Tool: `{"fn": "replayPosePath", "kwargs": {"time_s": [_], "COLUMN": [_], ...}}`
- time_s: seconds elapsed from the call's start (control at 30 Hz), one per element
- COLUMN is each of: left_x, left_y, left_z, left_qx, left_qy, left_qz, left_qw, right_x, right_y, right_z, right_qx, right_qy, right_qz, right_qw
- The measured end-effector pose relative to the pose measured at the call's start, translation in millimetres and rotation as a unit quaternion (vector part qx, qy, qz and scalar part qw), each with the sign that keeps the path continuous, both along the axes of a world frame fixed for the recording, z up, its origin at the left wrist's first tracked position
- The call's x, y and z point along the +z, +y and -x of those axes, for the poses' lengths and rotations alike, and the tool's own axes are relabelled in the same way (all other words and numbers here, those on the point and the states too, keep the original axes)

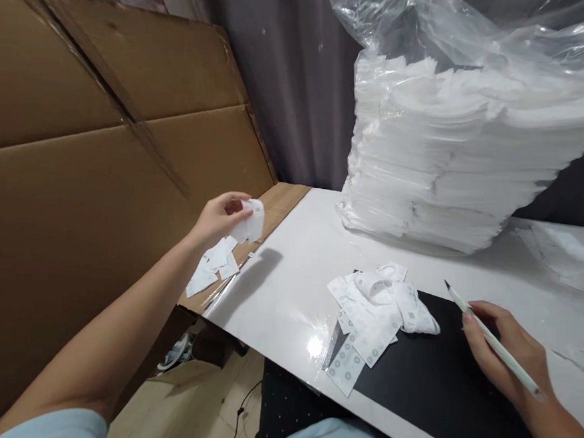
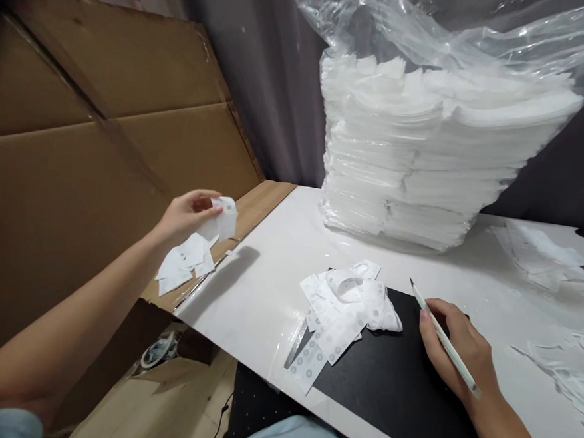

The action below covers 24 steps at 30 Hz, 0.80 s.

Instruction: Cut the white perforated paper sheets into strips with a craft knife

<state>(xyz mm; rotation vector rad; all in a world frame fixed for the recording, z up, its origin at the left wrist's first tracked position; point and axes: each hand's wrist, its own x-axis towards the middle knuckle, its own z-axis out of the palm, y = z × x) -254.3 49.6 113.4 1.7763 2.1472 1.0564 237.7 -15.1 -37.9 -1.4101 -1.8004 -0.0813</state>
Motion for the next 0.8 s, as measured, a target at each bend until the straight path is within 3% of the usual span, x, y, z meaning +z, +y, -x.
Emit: {"fn": "replayPosePath", "kwargs": {"time_s": [0.07, 0.13, 0.2, 0.23, 0.33, 0.43, 0.53, 0.67, 0.8], "left_x": [9.9, 13.3, 8.0, 1.7, -28.6, -63.5, -86.8, -94.0, -89.4], "left_y": [9.8, 17.6, 23.1, 25.2, 28.6, 25.6, 17.4, 9.1, 12.0], "left_z": [-39.0, -81.2, -119.6, -135.8, -171.6, -194.6, -211.4, -222.3, -222.8], "left_qx": [-0.066, -0.217, -0.334, -0.362, -0.367, -0.366, -0.363, -0.347, -0.325], "left_qy": [-0.048, -0.160, -0.195, -0.176, -0.090, -0.076, -0.080, -0.109, -0.171], "left_qz": [-0.023, -0.027, 0.042, 0.102, 0.224, 0.230, 0.208, 0.169, 0.138], "left_qw": [0.996, 0.963, 0.921, 0.910, 0.899, 0.898, 0.905, 0.916, 0.920], "right_x": [0.9, 0.8, -0.4, -1.4, -4.1, -4.6, -2.9, 1.7, 5.8], "right_y": [1.6, 4.1, 7.4, 9.1, 12.7, 12.8, 11.9, 14.1, 19.2], "right_z": [-0.2, -0.6, -0.7, -0.5, 3.0, 12.0, 22.1, 23.7, 14.5], "right_qx": [0.000, 0.010, 0.037, 0.051, 0.086, 0.143, 0.189, 0.210, 0.154], "right_qy": [0.008, 0.024, 0.052, 0.069, 0.101, 0.079, 0.066, 0.141, 0.208], "right_qz": [0.002, 0.015, 0.037, 0.051, 0.106, 0.175, 0.216, 0.216, 0.174], "right_qw": [1.000, 1.000, 0.997, 0.995, 0.985, 0.971, 0.956, 0.943, 0.950]}}
